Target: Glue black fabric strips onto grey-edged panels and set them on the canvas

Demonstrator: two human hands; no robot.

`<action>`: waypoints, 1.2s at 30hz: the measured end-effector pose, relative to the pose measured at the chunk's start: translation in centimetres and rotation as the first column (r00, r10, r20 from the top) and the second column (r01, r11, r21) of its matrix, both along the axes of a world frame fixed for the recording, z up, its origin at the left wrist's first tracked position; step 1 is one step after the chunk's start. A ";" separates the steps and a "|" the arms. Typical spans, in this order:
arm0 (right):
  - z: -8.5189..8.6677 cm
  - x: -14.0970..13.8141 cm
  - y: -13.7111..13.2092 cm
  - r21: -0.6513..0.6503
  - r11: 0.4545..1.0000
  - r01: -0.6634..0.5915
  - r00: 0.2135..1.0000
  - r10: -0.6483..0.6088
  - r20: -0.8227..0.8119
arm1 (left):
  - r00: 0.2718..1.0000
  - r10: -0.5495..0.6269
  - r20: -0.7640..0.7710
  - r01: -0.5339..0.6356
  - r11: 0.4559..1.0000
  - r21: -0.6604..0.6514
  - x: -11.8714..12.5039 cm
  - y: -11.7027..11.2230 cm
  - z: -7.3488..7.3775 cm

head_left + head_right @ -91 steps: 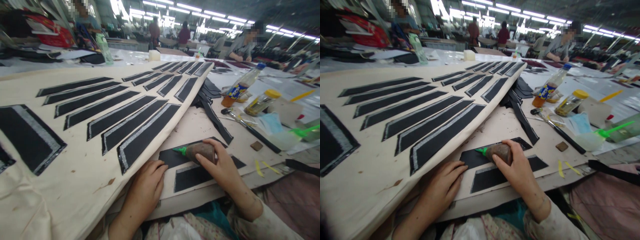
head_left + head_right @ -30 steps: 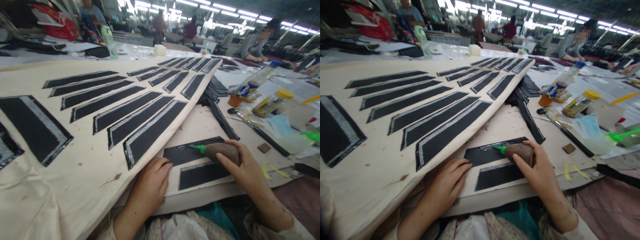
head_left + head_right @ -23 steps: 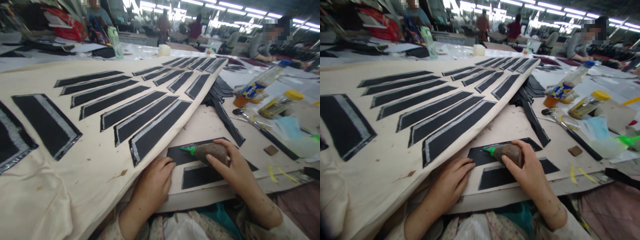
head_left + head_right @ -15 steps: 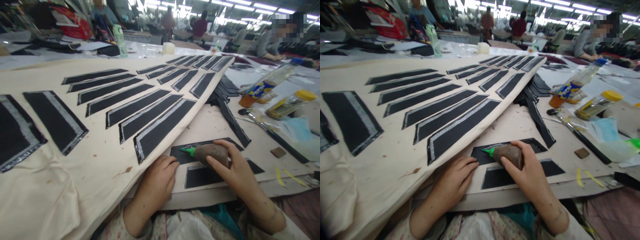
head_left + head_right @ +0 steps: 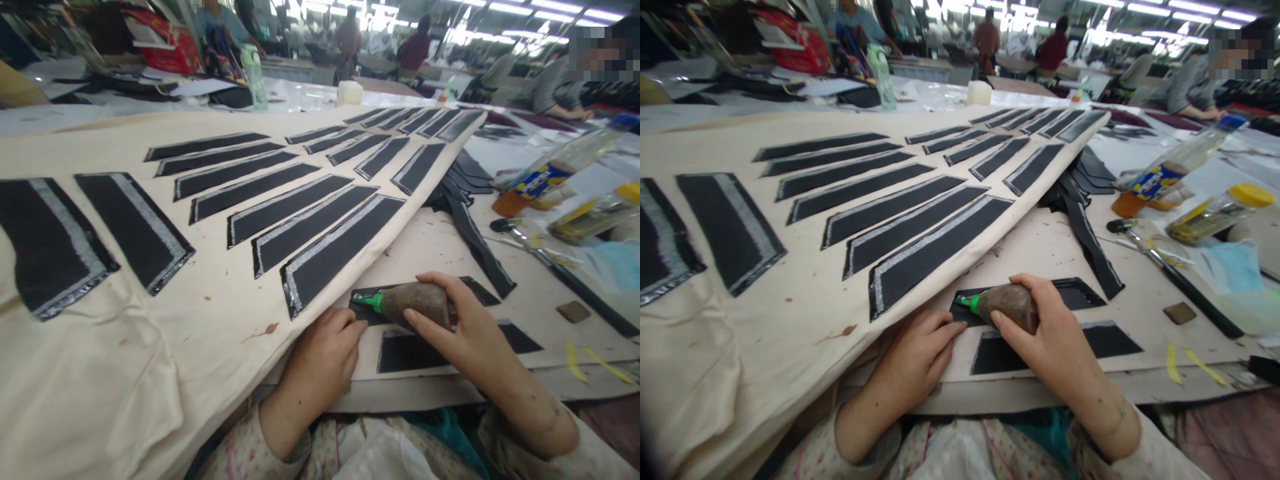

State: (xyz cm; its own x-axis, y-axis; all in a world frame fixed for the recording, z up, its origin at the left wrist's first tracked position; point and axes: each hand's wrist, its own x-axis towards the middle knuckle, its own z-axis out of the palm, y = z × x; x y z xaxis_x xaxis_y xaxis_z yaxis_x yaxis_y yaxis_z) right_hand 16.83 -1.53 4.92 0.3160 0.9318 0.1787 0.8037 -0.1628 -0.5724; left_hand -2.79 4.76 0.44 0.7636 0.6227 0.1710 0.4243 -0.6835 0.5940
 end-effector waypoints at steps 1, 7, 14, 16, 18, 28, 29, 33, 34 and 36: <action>0.1 0.0 0.1 0.006 1.000 -0.001 1.000 0.001 0.012 | 1.000 -0.001 -0.004 0.001 1.000 -0.002 0.0 0.0 0.0; 0.8 0.0 0.7 -0.001 0.999 -0.036 0.998 0.036 0.045 | 1.000 0.005 0.021 -0.004 0.999 -0.051 -0.3 -0.2 0.1; 1.4 0.1 1.0 -0.016 0.998 -0.054 0.995 0.055 0.085 | 0.997 0.017 0.080 -0.013 0.998 -0.062 -2.0 -0.9 -0.4; 1.5 0.0 1.2 -0.005 0.998 -0.060 0.993 0.060 0.100 | 0.996 0.025 0.088 -0.020 0.998 -0.059 -2.2 -1.1 -0.4; 1.5 -0.1 1.0 -0.020 0.997 -0.080 0.992 0.082 0.093 | 0.995 0.028 0.100 -0.021 0.998 -0.063 -2.2 -1.1 -0.3; 1.7 -0.4 -0.7 -0.094 0.989 -0.112 0.993 0.116 0.038 | 0.976 0.204 0.082 -0.201 0.979 -0.045 -3.5 -0.5 -1.0; 1.6 -0.4 -0.6 -0.092 0.989 -0.112 0.993 0.116 0.037 | 0.973 0.214 0.082 -0.212 0.977 -0.039 -3.5 -0.5 -1.1; 1.7 -0.8 -0.8 -0.110 0.980 -0.168 0.985 0.171 0.018 | 0.972 0.219 0.083 -0.216 0.976 -0.039 -3.5 -0.5 -1.3; 1.8 -0.8 -0.8 -0.111 0.978 -0.178 0.983 0.181 0.018 | 0.972 0.218 0.085 -0.215 0.976 -0.041 -3.5 -0.5 -1.2; 1.9 -0.8 -0.8 -0.107 0.978 -0.180 0.983 0.184 0.025 | 0.973 0.215 0.086 -0.212 0.976 -0.042 -3.4 -0.5 -1.2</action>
State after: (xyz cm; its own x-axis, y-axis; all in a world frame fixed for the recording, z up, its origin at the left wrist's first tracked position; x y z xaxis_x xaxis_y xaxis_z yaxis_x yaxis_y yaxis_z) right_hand 15.98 -2.37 6.78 0.1346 0.9872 0.0856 0.8444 -0.0691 -0.5313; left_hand -6.19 4.23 -0.74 0.5945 0.7761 0.2102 0.5026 -0.5627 0.6564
